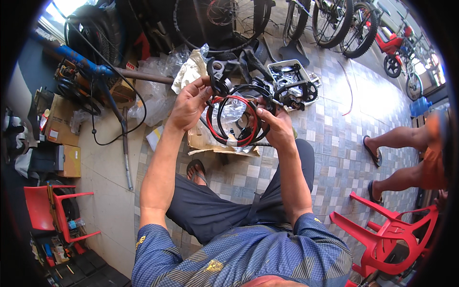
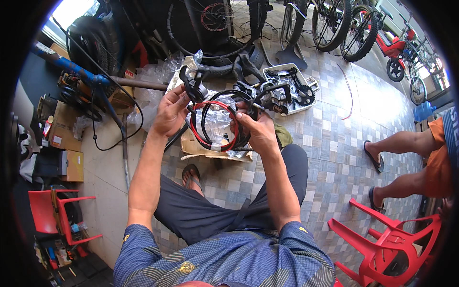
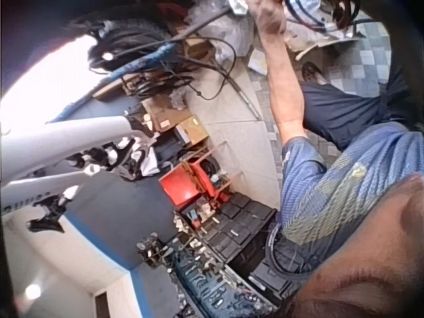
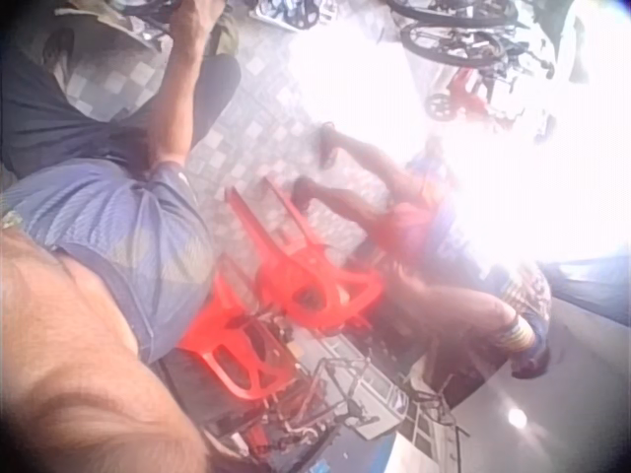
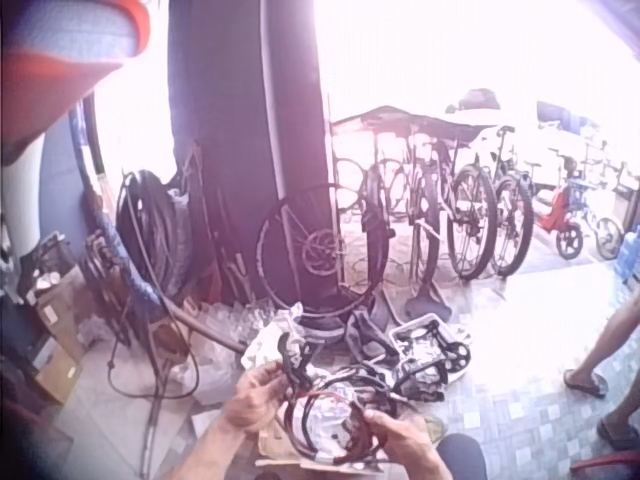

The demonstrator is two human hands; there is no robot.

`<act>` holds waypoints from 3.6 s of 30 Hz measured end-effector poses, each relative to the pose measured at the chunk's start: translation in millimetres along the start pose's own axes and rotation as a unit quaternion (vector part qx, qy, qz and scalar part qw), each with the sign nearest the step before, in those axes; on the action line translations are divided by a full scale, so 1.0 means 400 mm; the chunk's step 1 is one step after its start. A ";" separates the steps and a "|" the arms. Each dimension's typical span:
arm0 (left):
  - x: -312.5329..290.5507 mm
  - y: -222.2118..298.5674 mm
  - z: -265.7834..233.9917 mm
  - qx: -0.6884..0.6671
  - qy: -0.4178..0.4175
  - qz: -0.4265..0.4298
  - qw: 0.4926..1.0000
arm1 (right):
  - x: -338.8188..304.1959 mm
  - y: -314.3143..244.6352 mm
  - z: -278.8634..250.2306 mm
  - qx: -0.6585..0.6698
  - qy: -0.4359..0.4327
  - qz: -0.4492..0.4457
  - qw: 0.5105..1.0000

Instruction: The person works on a white bicycle frame, handling the headset area and later sitting on the floor to unpack and organize brake cables and levers. The person moves between standing and sitting positions while handling parts and tools in a cluttered workshop.

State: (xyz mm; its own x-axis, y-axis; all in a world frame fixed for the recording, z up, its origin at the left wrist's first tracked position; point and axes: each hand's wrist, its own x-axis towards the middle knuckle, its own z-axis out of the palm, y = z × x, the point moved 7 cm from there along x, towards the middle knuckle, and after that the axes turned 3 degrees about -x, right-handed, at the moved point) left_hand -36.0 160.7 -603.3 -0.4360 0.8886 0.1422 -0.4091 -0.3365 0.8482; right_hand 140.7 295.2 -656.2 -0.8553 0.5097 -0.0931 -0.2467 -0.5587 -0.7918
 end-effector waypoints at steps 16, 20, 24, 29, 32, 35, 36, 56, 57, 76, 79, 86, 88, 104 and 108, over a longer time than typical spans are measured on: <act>-0.019 0.018 0.036 0.198 0.051 -0.060 0.977 | 0.040 -0.033 0.032 -0.103 -0.008 -0.008 0.995; -0.009 0.002 -0.004 0.322 0.095 -0.041 0.941 | 0.061 -0.025 0.038 -0.210 -0.017 -0.032 0.977; -0.020 0.013 -0.024 0.297 0.124 -0.020 0.947 | 0.096 -0.019 0.019 -0.296 -0.025 -0.035 0.954; -0.029 0.018 -0.048 0.305 0.130 0.037 0.943 | 0.117 0.009 0.008 -0.282 -0.053 -0.015 0.958; -0.032 0.022 -0.060 0.258 0.132 0.040 0.956 | 0.122 0.028 -0.011 -0.275 -0.028 -0.007 0.961; -0.029 0.043 -0.049 0.234 0.116 0.085 0.962 | 0.122 0.037 -0.035 -0.206 -0.001 0.029 0.978; -0.029 0.042 -0.059 0.242 0.122 0.067 0.960 | 0.122 0.041 -0.041 -0.171 0.005 0.044 0.984; -0.066 0.106 0.072 0.413 -0.119 0.118 0.895 | 0.101 -0.086 -0.177 0.170 0.168 -0.089 0.967; -0.069 0.094 0.085 0.482 -0.149 0.143 0.852 | 0.094 -0.107 -0.186 0.162 0.181 -0.102 0.965; -0.076 0.013 0.124 0.679 -0.012 0.135 0.721 | -0.013 -0.268 -0.040 0.112 0.100 -0.200 0.968; -0.078 0.064 0.158 0.675 0.089 0.209 0.702 | -0.017 -0.230 0.009 0.093 0.088 -0.199 0.972; -0.032 -0.054 0.139 0.745 0.088 0.052 0.660 | -0.018 -0.142 0.072 0.151 0.050 -0.161 0.974; -0.038 -0.076 0.136 0.722 0.080 0.024 0.687 | -0.014 -0.133 0.065 0.153 0.065 -0.150 0.975; -0.068 -0.085 0.160 0.747 -0.163 0.133 0.630 | 0.006 -0.069 -0.072 0.165 0.080 0.029 0.983; -0.051 -0.070 0.153 0.717 -0.144 0.003 0.682 | 0.019 -0.126 -0.108 0.123 0.109 -0.039 0.986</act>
State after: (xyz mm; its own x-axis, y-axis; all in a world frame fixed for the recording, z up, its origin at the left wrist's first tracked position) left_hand 33.4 170.9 -598.9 -0.1745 0.9824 0.0672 0.8869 0.1271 0.4442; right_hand 166.2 355.4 -643.0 -0.7172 0.6714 -0.1868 -0.4344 -0.6403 -0.6334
